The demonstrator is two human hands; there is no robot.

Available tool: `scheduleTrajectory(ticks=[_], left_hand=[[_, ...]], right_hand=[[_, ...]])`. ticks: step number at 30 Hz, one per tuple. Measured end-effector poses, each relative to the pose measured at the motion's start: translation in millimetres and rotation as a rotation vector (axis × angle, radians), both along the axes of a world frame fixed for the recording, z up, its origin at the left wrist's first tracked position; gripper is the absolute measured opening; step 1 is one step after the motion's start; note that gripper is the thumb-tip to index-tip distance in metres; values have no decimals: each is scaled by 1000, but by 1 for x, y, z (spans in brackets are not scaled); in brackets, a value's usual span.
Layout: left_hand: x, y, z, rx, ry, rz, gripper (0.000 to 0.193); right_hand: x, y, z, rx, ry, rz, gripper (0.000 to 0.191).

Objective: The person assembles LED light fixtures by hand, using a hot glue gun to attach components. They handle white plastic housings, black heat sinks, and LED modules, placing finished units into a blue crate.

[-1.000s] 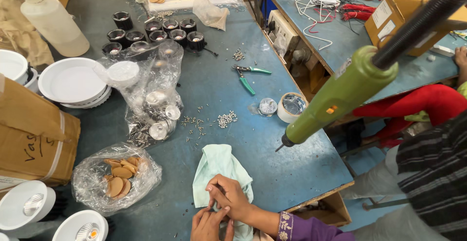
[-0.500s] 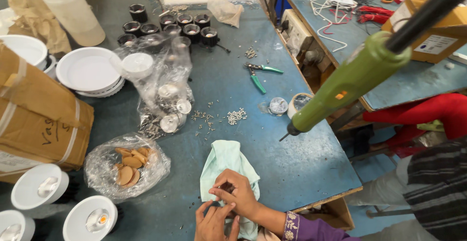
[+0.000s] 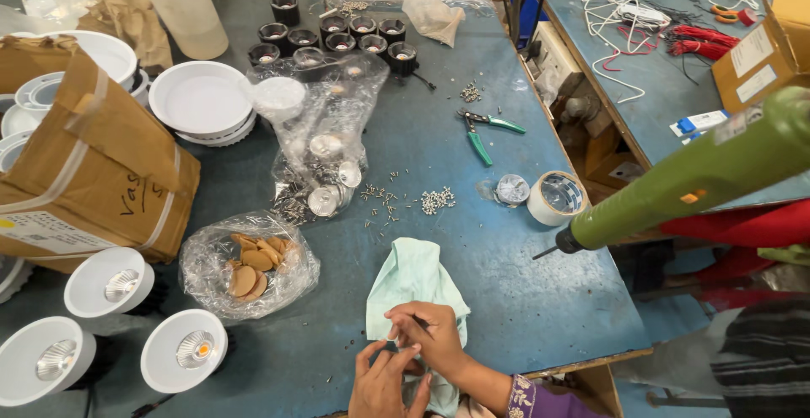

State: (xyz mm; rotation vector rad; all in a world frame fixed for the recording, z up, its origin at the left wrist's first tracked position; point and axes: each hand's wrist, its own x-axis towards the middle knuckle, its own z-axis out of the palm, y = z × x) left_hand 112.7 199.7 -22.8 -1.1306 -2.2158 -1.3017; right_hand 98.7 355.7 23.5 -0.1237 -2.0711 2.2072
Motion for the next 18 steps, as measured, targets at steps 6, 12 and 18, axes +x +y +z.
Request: scheduleTrajectory(ticks=[6,12,18], left_hand=[[-1,1,-4,27,56,2,50],[-4,1,-14,3,74,24,52],[-8,0,-59,-13,82,135,50]], right_hand=[[-2,3,-1,304,413,-153,9],[-6,-2,9,416,462,-143,20],[-6,-3,38,-29,195,-29,41]])
